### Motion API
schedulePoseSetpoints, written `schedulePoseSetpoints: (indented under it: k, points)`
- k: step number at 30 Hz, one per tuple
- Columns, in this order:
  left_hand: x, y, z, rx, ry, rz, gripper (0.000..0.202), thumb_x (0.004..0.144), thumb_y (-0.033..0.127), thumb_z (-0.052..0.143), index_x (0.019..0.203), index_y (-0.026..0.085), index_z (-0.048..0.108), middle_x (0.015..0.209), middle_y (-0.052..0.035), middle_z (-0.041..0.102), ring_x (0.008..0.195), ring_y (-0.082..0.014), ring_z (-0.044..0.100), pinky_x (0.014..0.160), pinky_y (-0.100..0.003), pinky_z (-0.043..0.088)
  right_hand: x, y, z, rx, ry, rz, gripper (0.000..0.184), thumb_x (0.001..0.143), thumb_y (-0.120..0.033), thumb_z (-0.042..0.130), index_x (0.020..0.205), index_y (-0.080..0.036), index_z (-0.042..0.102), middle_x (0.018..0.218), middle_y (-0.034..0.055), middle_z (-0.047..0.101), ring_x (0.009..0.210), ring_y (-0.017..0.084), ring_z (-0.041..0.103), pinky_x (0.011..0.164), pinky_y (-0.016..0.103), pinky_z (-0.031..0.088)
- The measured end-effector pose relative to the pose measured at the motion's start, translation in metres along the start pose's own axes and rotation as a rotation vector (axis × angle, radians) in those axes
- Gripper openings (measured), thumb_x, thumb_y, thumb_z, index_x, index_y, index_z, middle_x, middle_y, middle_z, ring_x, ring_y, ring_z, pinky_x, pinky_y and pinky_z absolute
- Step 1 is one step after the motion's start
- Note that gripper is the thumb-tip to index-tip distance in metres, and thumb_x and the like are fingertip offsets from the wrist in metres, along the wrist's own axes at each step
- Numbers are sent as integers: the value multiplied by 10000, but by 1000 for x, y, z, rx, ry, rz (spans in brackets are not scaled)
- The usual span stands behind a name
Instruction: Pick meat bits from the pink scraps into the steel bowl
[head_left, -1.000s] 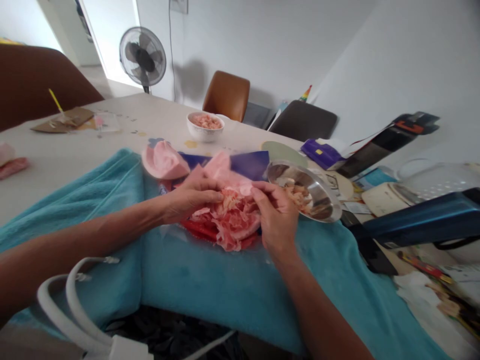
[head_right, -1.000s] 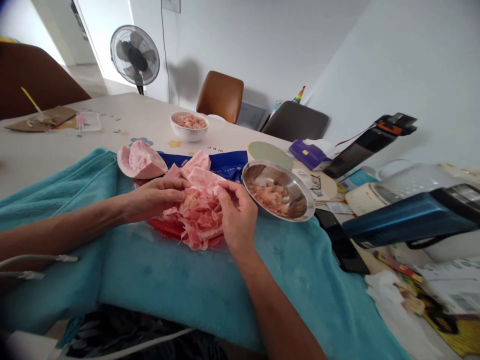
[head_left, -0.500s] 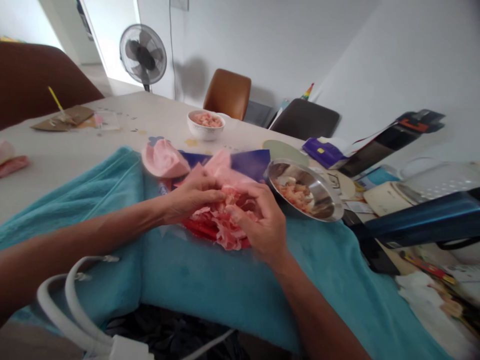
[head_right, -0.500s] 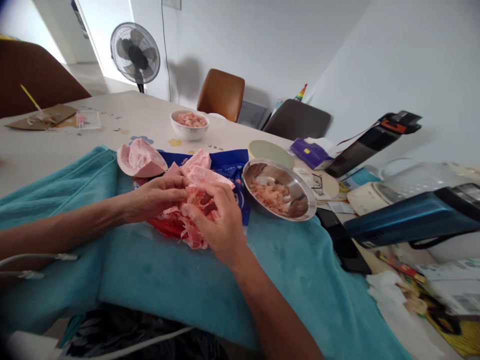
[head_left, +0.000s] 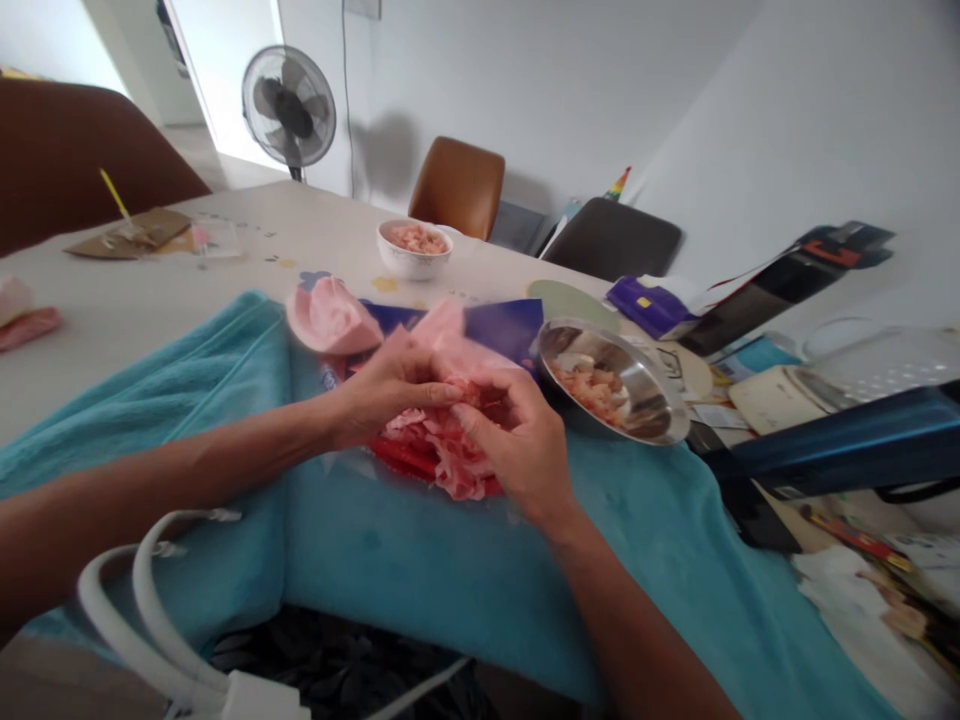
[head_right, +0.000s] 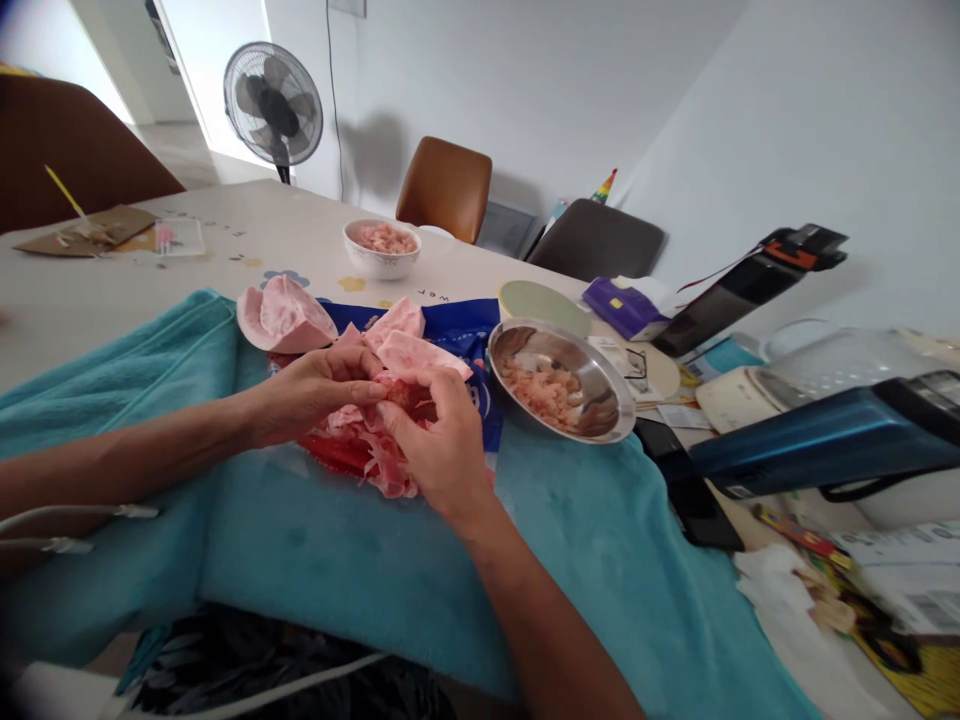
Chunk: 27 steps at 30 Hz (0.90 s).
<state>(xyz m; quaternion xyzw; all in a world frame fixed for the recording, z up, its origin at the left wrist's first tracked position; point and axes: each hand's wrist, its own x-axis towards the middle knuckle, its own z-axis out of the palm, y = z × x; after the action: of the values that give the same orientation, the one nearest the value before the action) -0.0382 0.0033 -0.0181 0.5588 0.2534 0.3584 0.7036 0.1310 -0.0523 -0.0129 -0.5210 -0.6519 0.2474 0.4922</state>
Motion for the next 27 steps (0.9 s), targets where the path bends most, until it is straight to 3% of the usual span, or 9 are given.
schedulePoseSetpoints:
  k: [7,12,19,27]
  points:
    - [-1,3,0,9,-33,12,109,775,186,757,793,116,676,713,-16,686,667,-97,635,624,-204,495,0,0,0,104,30,16,82,752,-191,651,824,-230,660,870,4,713,822,166,656,786,335,528]
    - [-1,4,3,-42,-35,-45,70,776,137,723,794,119,658,710,-15,693,661,-110,656,649,-232,514,1,0,4,294,17,188,80,692,-213,688,772,-219,690,751,-11,709,681,143,644,653,290,527]
    - [1,3,2,-163,-5,-117,111,726,139,756,768,93,664,696,-26,668,657,-105,628,640,-219,490,2,6,8,668,-43,418,99,664,-247,747,760,-232,728,731,-27,720,642,125,660,667,281,561]
    - [4,-2,-4,-314,-44,-245,99,687,136,726,772,121,678,750,-51,679,741,-151,645,729,-280,514,4,2,6,792,-91,549,99,639,-253,725,724,-202,722,611,-33,655,518,113,607,483,238,551]
